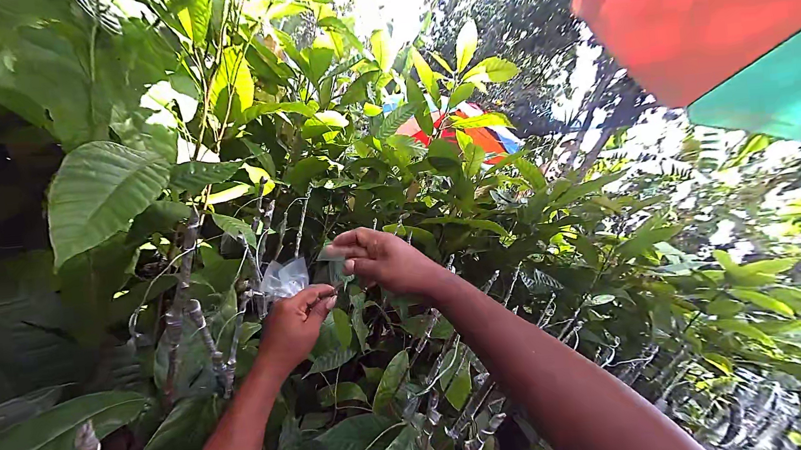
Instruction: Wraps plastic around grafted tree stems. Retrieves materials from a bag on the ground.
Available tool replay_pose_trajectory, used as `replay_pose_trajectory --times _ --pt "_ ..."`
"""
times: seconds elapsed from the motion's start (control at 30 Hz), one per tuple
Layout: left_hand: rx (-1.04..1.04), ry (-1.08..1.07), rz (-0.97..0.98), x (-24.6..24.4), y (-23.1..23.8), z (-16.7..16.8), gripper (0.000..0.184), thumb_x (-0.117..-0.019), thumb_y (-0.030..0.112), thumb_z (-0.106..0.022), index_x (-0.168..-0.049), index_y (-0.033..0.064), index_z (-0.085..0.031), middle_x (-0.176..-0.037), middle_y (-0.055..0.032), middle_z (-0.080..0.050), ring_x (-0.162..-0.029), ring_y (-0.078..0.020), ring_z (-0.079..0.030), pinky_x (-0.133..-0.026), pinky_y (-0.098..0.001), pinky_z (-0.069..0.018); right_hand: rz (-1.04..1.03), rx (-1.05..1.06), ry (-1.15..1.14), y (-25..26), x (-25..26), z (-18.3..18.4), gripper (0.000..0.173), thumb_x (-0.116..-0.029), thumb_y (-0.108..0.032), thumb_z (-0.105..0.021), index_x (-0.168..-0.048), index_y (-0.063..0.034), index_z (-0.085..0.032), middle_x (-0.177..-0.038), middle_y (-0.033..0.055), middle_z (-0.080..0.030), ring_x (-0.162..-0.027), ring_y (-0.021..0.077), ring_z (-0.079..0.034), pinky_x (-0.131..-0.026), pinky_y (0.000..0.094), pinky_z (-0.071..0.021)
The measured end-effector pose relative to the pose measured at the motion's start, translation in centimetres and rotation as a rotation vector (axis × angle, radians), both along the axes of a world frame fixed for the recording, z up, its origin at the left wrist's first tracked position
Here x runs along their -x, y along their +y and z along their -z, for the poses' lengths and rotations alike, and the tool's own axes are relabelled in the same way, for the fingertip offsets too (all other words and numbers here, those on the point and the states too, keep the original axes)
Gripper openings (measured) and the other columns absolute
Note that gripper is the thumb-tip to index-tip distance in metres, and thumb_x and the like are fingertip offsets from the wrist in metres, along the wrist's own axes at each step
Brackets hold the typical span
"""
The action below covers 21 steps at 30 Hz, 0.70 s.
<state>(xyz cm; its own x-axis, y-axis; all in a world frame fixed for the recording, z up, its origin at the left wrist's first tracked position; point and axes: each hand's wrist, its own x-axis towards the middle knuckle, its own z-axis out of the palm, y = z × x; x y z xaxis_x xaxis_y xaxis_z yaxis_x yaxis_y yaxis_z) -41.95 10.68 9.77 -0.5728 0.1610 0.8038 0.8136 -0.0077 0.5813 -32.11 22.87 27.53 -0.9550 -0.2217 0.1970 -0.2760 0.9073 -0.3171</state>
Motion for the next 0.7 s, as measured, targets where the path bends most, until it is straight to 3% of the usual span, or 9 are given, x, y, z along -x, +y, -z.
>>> replay_pose_trajectory --times 0.03,0.1,0.17,0.3,0.4,0.5,0.53,0.63,0.7 --pt "-0.005 0.014 -0.006 0.0 0.1 0.0 0.032 -0.1027 0.034 -0.055 -0.114 0.0098 -0.074 -0.087 -0.0017 -0.071 -0.073 -0.0082 -0.064 -0.072 -0.0322 -0.055 0.033 -0.227 0.062 0.4 0.4 0.5 0.041 -0.1018 -0.011 -0.06 -0.143 -0.0092 -0.054 -0.13 0.0096 -0.068 -0.11 0.0218 -0.069 -0.094 0.0433 -0.0556" --pt "-0.032 0.03 -0.042 -0.5 0.3 0.1 0.031 -0.1015 0.034 -0.056 -0.106 0.0088 -0.074 -0.081 -0.0005 -0.069 -0.068 -0.0069 -0.061 -0.067 -0.0308 -0.0527 0.09 -0.48 0.142 0.1 0.3 2.0 0.039 -0.0988 -0.019 -0.065 -0.135 -0.0071 -0.06 -0.119 0.0151 -0.071 -0.112 0.0338 -0.068 -0.098 0.0563 -0.0514" --pt "-0.069 0.056 -0.123 -1.0 0.8 0.1 0.031 -0.1009 0.033 -0.056 -0.102 0.0071 -0.073 -0.075 -0.002 -0.067 -0.063 -0.0097 -0.059 -0.062 -0.0333 -0.0514 0.127 -0.464 0.132 -0.6 -0.1 2.4 0.032 -0.1005 -0.021 -0.063 -0.127 -0.0036 -0.061 -0.103 0.0152 -0.072 -0.099 0.0314 -0.07 -0.091 0.0519 -0.054" --pt "-0.179 0.073 -0.238 -1.4 1.5 0.1 0.029 -0.101 0.029 -0.056 -0.098 0.0053 -0.072 -0.075 -0.0024 -0.067 -0.063 -0.0086 -0.059 -0.063 -0.0314 -0.0499 0.188 -0.202 -0.048 -1.0 -0.7 1.9 0.033 -0.1022 -0.024 -0.063 -0.127 -0.0031 -0.059 -0.092 0.0105 -0.068 -0.073 0.017 -0.069 -0.072 0.0348 -0.059" --pt "-0.228 -0.014 -0.193 -1.4 0.9 -0.5 0.027 -0.1019 0.026 -0.057 -0.1 0.0025 -0.07 -0.077 -0.0015 -0.064 -0.063 -0.0026 -0.054 -0.062 -0.0216 -0.0477 0.124 -0.246 -0.042 -1.6 -2.4 1.7 0.024 -0.1021 -0.024 -0.06 -0.11 -0.003 -0.069 -0.086 0.0086 -0.067 -0.072 0.0165 -0.063 -0.072 0.0377 -0.0533" --pt "-0.188 -0.025 -0.122 -1.1 0.9 -0.4 0.029 -0.1014 0.028 -0.056 -0.109 0.0048 -0.071 -0.075 0.0001 -0.063 -0.062 -0.004 -0.054 -0.062 -0.0254 -0.0481 -0.014 -0.349 0.014 -2.4 -3.4 0.4 0.026 -0.1034 -0.024 -0.055 -0.095 -0.0052 -0.07 -0.078 0.0051 -0.062 -0.072 0.016 -0.058 -0.068 0.0401 -0.0474" --pt "-0.144 -0.009 -0.094 -1.2 1.2 -0.3 0.03 -0.1015 0.028 -0.055 -0.112 0.0058 -0.072 -0.076 -0.0011 -0.066 -0.064 -0.0065 -0.057 -0.064 -0.0296 -0.0509 -0.031 -0.399 0.037 -2.6 -3.1 -0.1 0.026 -0.1036 -0.023 -0.054 -0.094 -0.0048 -0.069 -0.082 0.0076 -0.063 -0.077 0.02 -0.06 -0.071 0.0441 -0.0483" --pt "-0.021 0.059 -0.015 -1.7 2.0 -0.3 0.032 -0.1031 0.027 -0.054 -0.113 0.0044 -0.074 -0.093 -0.0105 -0.074 -0.082 -0.0186 -0.07 -0.079 -0.0444 -0.0575 0.056 -0.506 0.048 -1.0 0.4 -0.3 0.025 -0.1047 -0.022 -0.055 -0.114 -0.0077 -0.073 -0.121 0.0165 -0.063 -0.107 0.0326 -0.065 -0.09 0.0564 -0.0531" --pt "-0.036 0.045 -0.009 -1.6 1.5 -0.6 0.03 -0.1031 0.023 -0.054 -0.113 0.0012 -0.072 -0.099 -0.0131 -0.073 -0.083 -0.0193 -0.07 -0.08 -0.0429 -0.0578 0.128 -0.495 0.029 0.7 1.9 1.2 0.028 -0.1062 -0.024 -0.053 -0.118 -0.0065 -0.071 -0.125 0.0198 -0.064 -0.112 0.0373 -0.064 -0.093 0.0609 -0.0514"
